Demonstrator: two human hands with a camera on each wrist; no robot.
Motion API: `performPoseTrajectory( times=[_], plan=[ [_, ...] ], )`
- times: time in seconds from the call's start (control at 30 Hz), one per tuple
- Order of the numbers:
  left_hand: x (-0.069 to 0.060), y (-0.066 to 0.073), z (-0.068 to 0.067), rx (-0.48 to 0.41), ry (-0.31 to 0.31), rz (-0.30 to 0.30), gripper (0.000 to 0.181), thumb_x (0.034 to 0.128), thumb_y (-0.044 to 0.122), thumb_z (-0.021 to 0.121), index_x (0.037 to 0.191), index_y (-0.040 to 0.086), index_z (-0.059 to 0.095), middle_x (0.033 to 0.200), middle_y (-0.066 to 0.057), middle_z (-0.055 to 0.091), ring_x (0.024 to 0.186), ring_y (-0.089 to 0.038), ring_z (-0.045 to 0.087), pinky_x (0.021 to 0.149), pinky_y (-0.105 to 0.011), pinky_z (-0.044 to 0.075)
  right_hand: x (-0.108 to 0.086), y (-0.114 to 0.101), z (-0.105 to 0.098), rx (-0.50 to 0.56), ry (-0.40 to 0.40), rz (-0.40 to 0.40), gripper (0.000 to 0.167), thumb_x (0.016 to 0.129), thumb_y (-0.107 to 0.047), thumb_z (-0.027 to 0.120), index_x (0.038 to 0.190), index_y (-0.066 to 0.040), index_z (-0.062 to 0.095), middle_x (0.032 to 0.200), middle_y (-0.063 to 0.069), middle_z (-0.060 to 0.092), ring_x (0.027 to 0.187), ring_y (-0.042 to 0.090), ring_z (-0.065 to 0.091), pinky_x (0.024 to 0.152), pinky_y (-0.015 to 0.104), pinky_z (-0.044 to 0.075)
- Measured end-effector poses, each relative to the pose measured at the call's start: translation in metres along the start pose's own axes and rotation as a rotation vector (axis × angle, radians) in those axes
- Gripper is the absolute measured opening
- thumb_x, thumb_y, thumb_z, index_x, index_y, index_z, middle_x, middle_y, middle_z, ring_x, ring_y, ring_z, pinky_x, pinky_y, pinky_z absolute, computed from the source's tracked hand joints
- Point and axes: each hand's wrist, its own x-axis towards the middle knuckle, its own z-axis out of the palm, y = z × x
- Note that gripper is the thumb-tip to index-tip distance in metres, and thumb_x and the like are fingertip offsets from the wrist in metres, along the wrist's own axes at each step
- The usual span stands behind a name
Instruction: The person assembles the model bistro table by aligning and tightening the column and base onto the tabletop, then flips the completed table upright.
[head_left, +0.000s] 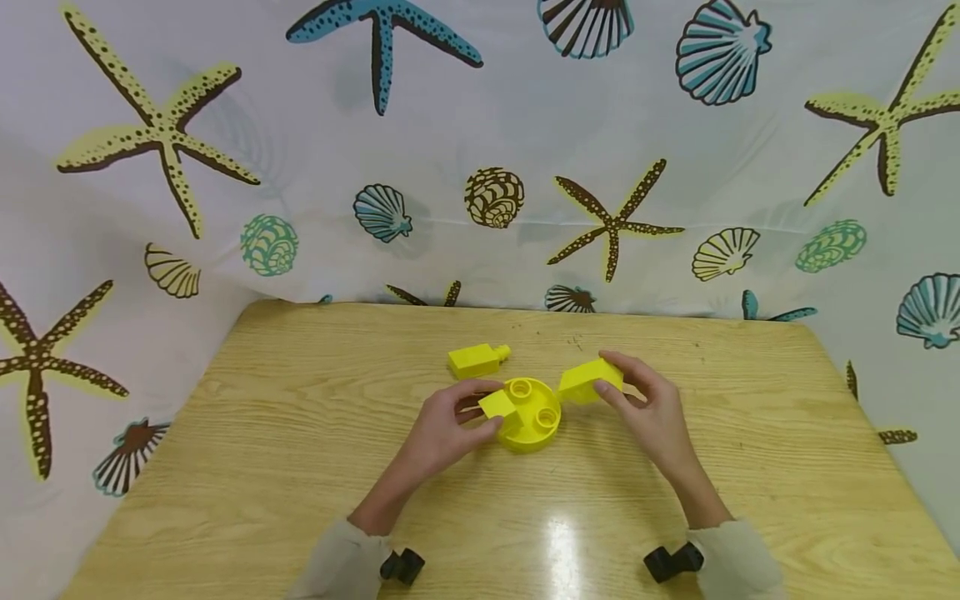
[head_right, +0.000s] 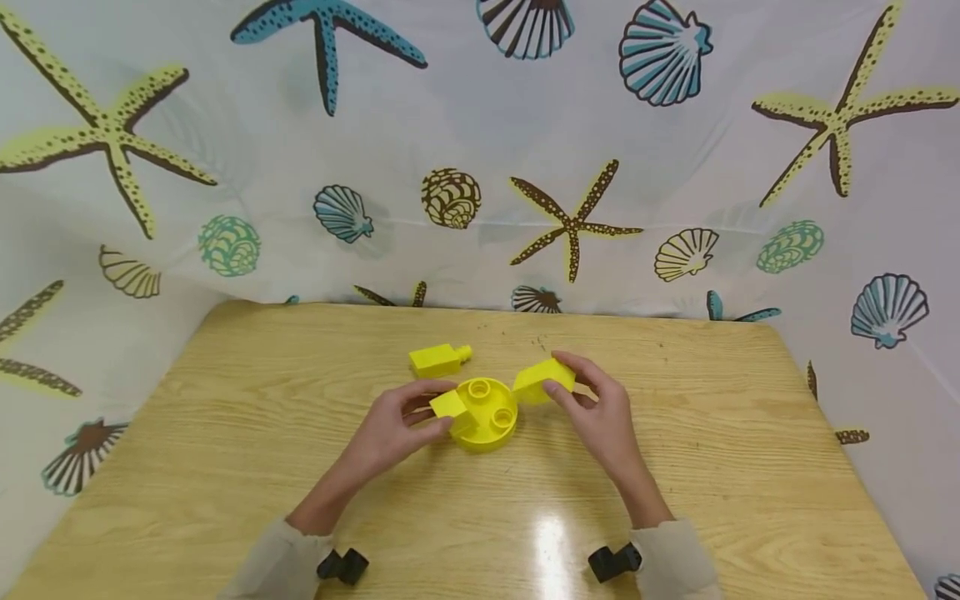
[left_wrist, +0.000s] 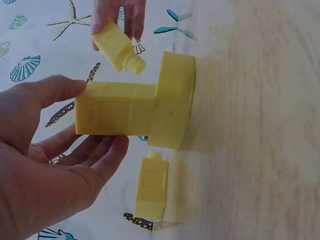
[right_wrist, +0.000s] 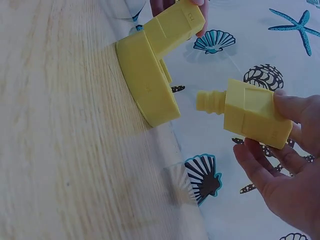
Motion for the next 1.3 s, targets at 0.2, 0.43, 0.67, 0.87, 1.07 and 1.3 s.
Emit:
performPoseTrajectory(
  times=[0.2, 0.43, 0.67, 0.87, 1.07, 1.3],
  plan=[
    [-0.002, 0.002, 0.001, -0.012, 0.037, -0.004, 0.040, 0.0904, 0.003, 0.078, 0.129, -0.001, 0.067, 0.131, -0.015, 0.065, 0.123, -0.032, 0.062, 0.103, -0.043, 0.053, -0.002, 0.001, 0.008, 0.049, -0.010, 0.011, 0.039, 0.094, -0.003, 0.074, 0.131, 0.001, 0.064, 0.130, 0.016, 0.064, 0.111, 0.015, 0.065, 0.088, 0.026, 0.059],
    [-0.002, 0.002, 0.000, -0.002, 0.032, 0.007, 0.041, 0.0904, 0.001, 0.077, 0.130, -0.002, 0.067, 0.132, -0.015, 0.065, 0.122, -0.033, 0.062, 0.103, -0.043, 0.052, -0.006, 0.000, 0.014, 0.076, -0.049, -0.007, 0.036, 0.094, -0.003, 0.074, 0.129, -0.002, 0.068, 0.129, 0.015, 0.065, 0.112, 0.022, 0.065, 0.088, 0.028, 0.059],
    [-0.004, 0.003, -0.001, 0.014, 0.037, 0.010, 0.040, 0.0904, 0.001, 0.077, 0.129, -0.002, 0.067, 0.132, -0.015, 0.064, 0.122, -0.032, 0.063, 0.103, -0.044, 0.052, -0.007, 0.000, 0.021, 0.078, -0.079, -0.021, 0.038, 0.093, -0.002, 0.075, 0.130, 0.000, 0.066, 0.132, 0.016, 0.064, 0.116, 0.027, 0.064, 0.089, 0.028, 0.059],
    [-0.003, 0.002, 0.001, 0.003, 0.049, 0.002, 0.037, 0.0901, 0.003, 0.078, 0.126, 0.000, 0.069, 0.128, -0.012, 0.067, 0.119, -0.031, 0.063, 0.102, -0.044, 0.053, -0.011, -0.001, 0.025, 0.049, -0.070, -0.007, 0.036, 0.090, -0.003, 0.078, 0.125, -0.003, 0.068, 0.127, 0.011, 0.066, 0.114, 0.025, 0.064, 0.090, 0.031, 0.060],
    [-0.004, 0.000, 0.002, -0.007, 0.064, -0.009, 0.036, 0.0903, 0.004, 0.079, 0.125, 0.001, 0.070, 0.127, -0.011, 0.067, 0.121, -0.030, 0.062, 0.103, -0.044, 0.053, -0.013, -0.001, 0.029, 0.022, -0.088, -0.020, 0.037, 0.090, -0.003, 0.079, 0.125, -0.005, 0.069, 0.129, 0.009, 0.067, 0.115, 0.026, 0.064, 0.092, 0.033, 0.059],
    [-0.004, -0.002, 0.003, -0.015, 0.073, -0.002, 0.036, 0.0908, 0.005, 0.078, 0.126, 0.001, 0.069, 0.128, -0.011, 0.067, 0.122, -0.030, 0.062, 0.104, -0.045, 0.052, -0.012, 0.000, 0.031, 0.012, -0.129, -0.052, 0.038, 0.091, 0.000, 0.077, 0.127, -0.004, 0.068, 0.130, 0.011, 0.066, 0.119, 0.029, 0.063, 0.093, 0.034, 0.058]
  ],
)
